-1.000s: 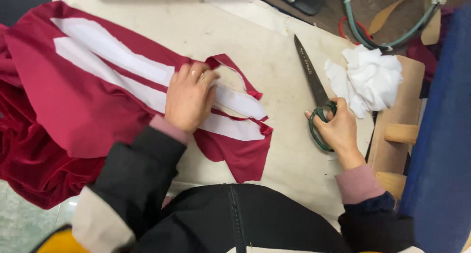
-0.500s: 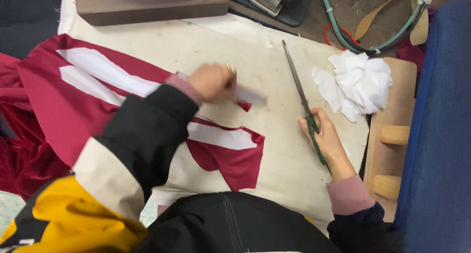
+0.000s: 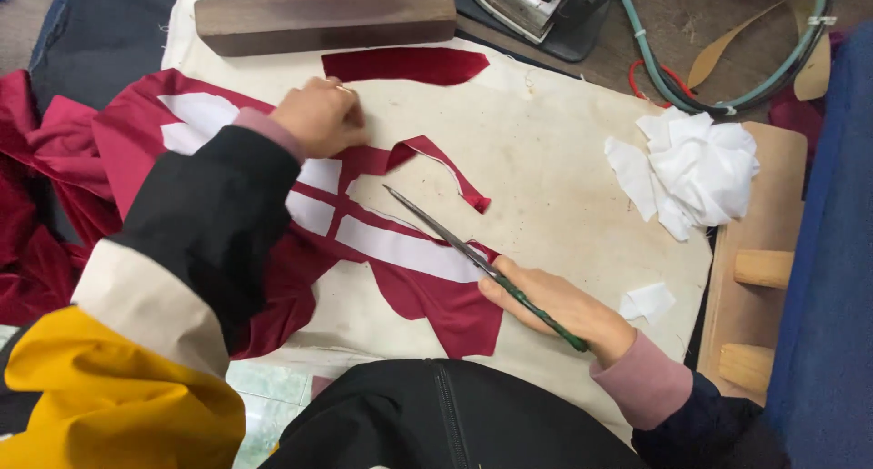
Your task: The person irons a red velvet fabric with white paper strips, then uses a wooden mallet to press the strips. They fold the fabric, cut along the paper edges with scissors, and remove the paper to reveal cut fabric pieces.
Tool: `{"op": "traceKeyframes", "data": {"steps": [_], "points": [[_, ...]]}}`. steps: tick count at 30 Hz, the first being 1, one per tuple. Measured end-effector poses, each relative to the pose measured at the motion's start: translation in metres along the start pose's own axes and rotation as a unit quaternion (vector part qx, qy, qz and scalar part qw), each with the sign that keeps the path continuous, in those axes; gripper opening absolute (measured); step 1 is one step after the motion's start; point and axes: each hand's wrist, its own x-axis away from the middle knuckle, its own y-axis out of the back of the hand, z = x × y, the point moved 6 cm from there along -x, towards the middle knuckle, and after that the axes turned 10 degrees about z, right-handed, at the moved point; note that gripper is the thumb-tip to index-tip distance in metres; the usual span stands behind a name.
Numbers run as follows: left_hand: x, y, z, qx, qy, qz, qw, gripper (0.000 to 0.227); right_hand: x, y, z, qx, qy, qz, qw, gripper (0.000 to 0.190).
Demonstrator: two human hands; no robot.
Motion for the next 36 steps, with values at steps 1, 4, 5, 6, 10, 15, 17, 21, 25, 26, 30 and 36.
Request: {"op": "traceKeyframes", "data": {"steps": [1, 4, 5, 6, 10, 15, 17, 21, 25, 26, 30, 36], "points": [[0.009, 0.000, 0.007, -0.001, -0.001, -0.001, 1.000, 0.028, -0.003, -0.003, 0.003, 0.000, 0.000, -0.001, 1.000, 0.059], [0.034, -0.006, 0.035, 0.013, 0.054, -0.016, 0.998, 0.030, -0.016, -0.013, 0.015, -0.030, 0.010, -0.001, 1.000, 0.065], [0.041, -0.006, 0.044, 0.013, 0.075, -0.063, 0.995, 0.029, -0.022, -0.016, 0.019, -0.034, 0.016, -0.008, 0.999, 0.065], [0.050, -0.007, 0.052, 0.014, 0.097, -0.110, 0.989, 0.027, -0.028, -0.019, 0.022, -0.039, 0.022, -0.016, 0.999, 0.066], [0.070, -0.030, 0.060, 0.106, 0.043, -0.233, 0.966, 0.024, -0.058, -0.034, 0.040, -0.067, 0.033, -0.043, 0.996, 0.074], [0.069, -0.035, 0.066, 0.111, 0.014, -0.328, 0.938, 0.016, -0.077, -0.056, 0.067, -0.184, 0.034, -0.070, 0.980, 0.068], [0.070, -0.032, 0.063, 0.117, 0.015, -0.328, 0.937, 0.015, -0.073, -0.062, 0.083, -0.241, 0.046, -0.094, 0.965, 0.069], [0.072, -0.028, 0.060, 0.130, 0.022, -0.335, 0.933, 0.015, -0.082, -0.081, 0.095, -0.356, 0.094, -0.136, 0.920, 0.070], [0.072, -0.028, 0.060, 0.125, 0.021, -0.341, 0.931, 0.013, -0.091, -0.091, 0.103, -0.390, 0.108, -0.153, 0.902, 0.064], [0.071, -0.029, 0.060, 0.119, 0.022, -0.344, 0.931, 0.014, -0.090, -0.092, 0.104, -0.439, 0.095, -0.145, 0.882, 0.062], [0.069, -0.033, 0.063, 0.107, 0.022, -0.358, 0.928, 0.015, -0.085, -0.086, 0.098, -0.541, 0.075, -0.142, 0.826, 0.058], [0.074, -0.028, 0.058, 0.092, 0.017, -0.374, 0.923, 0.015, -0.105, -0.022, -0.027, -0.320, 0.061, -0.308, 0.894, 0.068]]}}
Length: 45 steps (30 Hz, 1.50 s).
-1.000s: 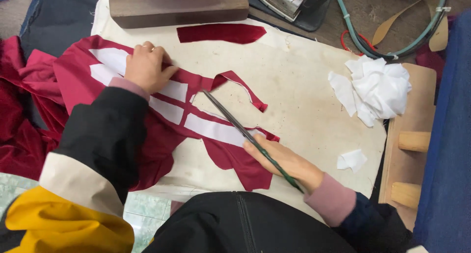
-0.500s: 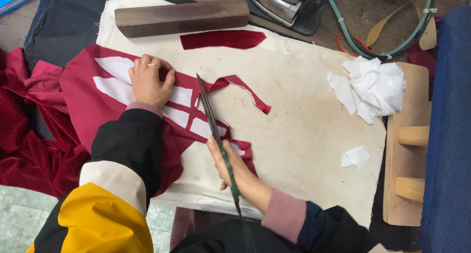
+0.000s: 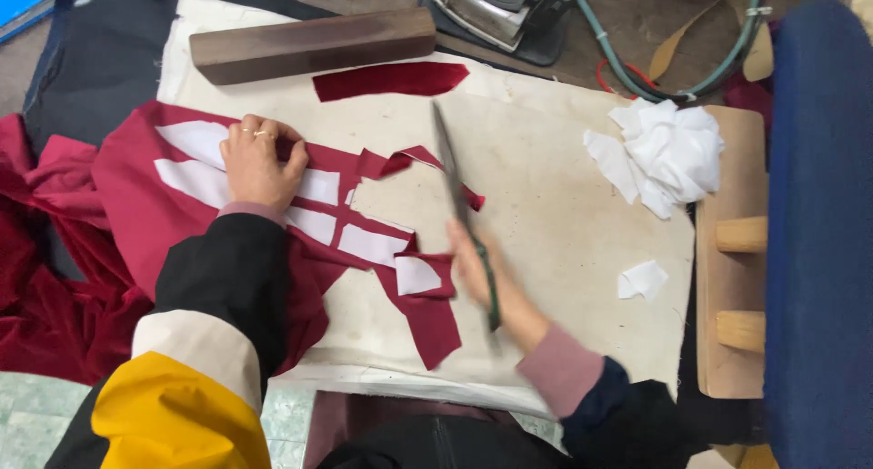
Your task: The person irons a red velvet fabric with white paper strips, then uses a wooden mallet to press the strips. They fold the fabric, cut along the paper edges with scissors, and remove the paper to reveal cut fabric pieces.
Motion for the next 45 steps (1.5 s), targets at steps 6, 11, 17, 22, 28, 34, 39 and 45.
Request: {"op": "traceKeyframes", "data": {"steps": [6, 11, 17, 22, 28, 34, 39, 45], "points": [[0.000, 0.002, 0.000, -0.014, -0.012, 0.003, 1.000, 0.014, 0.047, 0.115, 0.050, 0.248, -0.045, -0.162, 0.954, 0.047], [0.001, 0.003, -0.006, -0.025, -0.018, -0.001, 1.000, 0.012, 0.024, 0.150, 0.018, 0.298, 0.005, -0.164, 0.940, 0.053], [-0.017, 0.017, -0.075, 0.008, -0.101, 0.058, 0.993, 0.026, 0.016, 0.156, 0.011, 0.299, 0.041, -0.167, 0.939, 0.055], [-0.036, -0.042, -0.150, 0.069, -0.137, 0.247, 0.957, 0.028, 0.019, 0.168, 0.003, 0.284, 0.078, -0.203, 0.934, 0.057], [-0.076, -0.032, -0.200, 0.244, -0.183, 0.138, 0.942, 0.012, 0.032, 0.184, -0.014, 0.256, 0.144, -0.241, 0.925, 0.055], [-0.070, 0.000, -0.143, 0.160, -0.161, 0.243, 0.943, 0.036, 0.056, 0.137, 0.031, 0.361, 0.207, -0.281, 0.865, 0.038], [-0.045, 0.016, -0.023, -0.057, -0.122, 0.297, 0.945, 0.033, 0.037, 0.013, 0.063, 0.377, 0.274, 0.036, 0.884, 0.041], [-0.010, 0.045, 0.055, -0.164, 0.044, 0.378, 0.910, 0.049, 0.023, -0.004, 0.062, 0.286, 0.260, 0.106, 0.916, 0.017]]}}
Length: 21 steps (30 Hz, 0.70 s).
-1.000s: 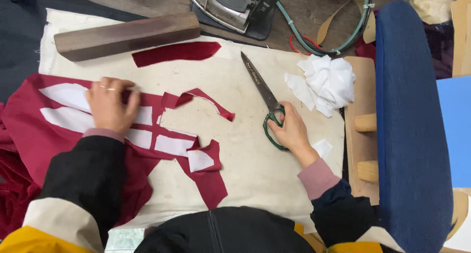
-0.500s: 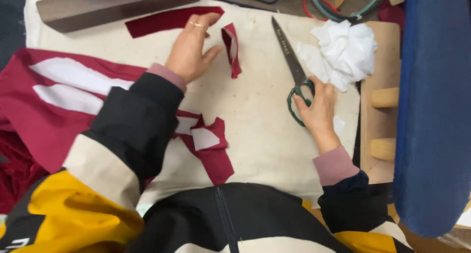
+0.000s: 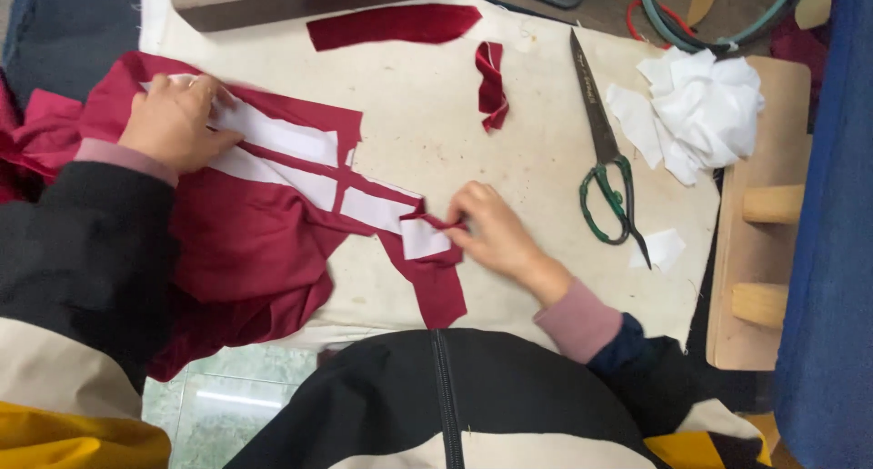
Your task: The person irons a red velvet fabric with white paper strips, then uses a wooden mallet to press the strips. They fold the fabric, cut along the paper edges with scissors, and remove the paper to reveal cut fabric pieces.
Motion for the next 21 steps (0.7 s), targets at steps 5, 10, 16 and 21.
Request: {"op": "traceKeyframes", "data": {"steps": [5, 10, 16, 21], "points": [[0.011, -0.005, 0.014, 0.062, -0.009, -0.104, 0.993, 0.016, 0.024, 0.046, -0.041, -0.243, -0.121, -0.059, 0.961, 0.015], [0.031, 0.006, 0.021, 0.042, -0.001, -0.208, 0.977, 0.042, 0.052, 0.063, -0.062, -0.341, -0.214, -0.173, 0.899, 0.017], [0.105, 0.027, -0.057, -0.048, -0.086, -0.244, 0.965, 0.053, 0.066, 0.031, -0.064, -0.445, -0.264, -0.176, 0.837, 0.036], [0.141, -0.041, -0.118, -0.190, -0.134, 0.022, 0.972, 0.087, 0.055, 0.015, -0.048, -0.426, -0.210, -0.188, 0.860, 0.033]]}}
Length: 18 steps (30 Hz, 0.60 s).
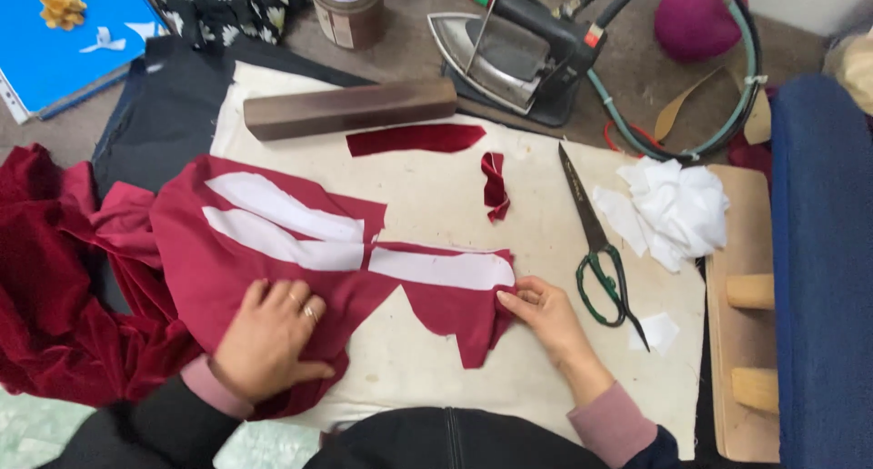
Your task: The person irons a red velvet fabric with white paper strips, then uses a wooden mallet to press the strips. They fold the fabric, cut along the paper edges with scissors, and remove the paper to reveal cut fabric pieces.
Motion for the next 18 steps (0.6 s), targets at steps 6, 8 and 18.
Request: {"op": "traceKeyframes", "data": {"steps": [6, 8, 18], "points": [[-0.018, -0.042, 0.007, 0.006, 0.004, -0.087, 0.996, 0.015, -0.006, -0.010, 0.006, -0.024, 0.015, -0.046, 0.999, 0.019], [-0.017, -0.028, 0.014, 0.029, 0.017, -0.120, 0.992, 0.015, -0.012, -0.005, 0.008, -0.022, 0.042, -0.069, 0.996, 0.020], [0.003, 0.052, -0.053, 0.381, -0.199, -0.013, 0.903, 0.028, -0.024, 0.060, 0.000, 0.056, 0.130, -0.170, 0.975, 0.021]]}}
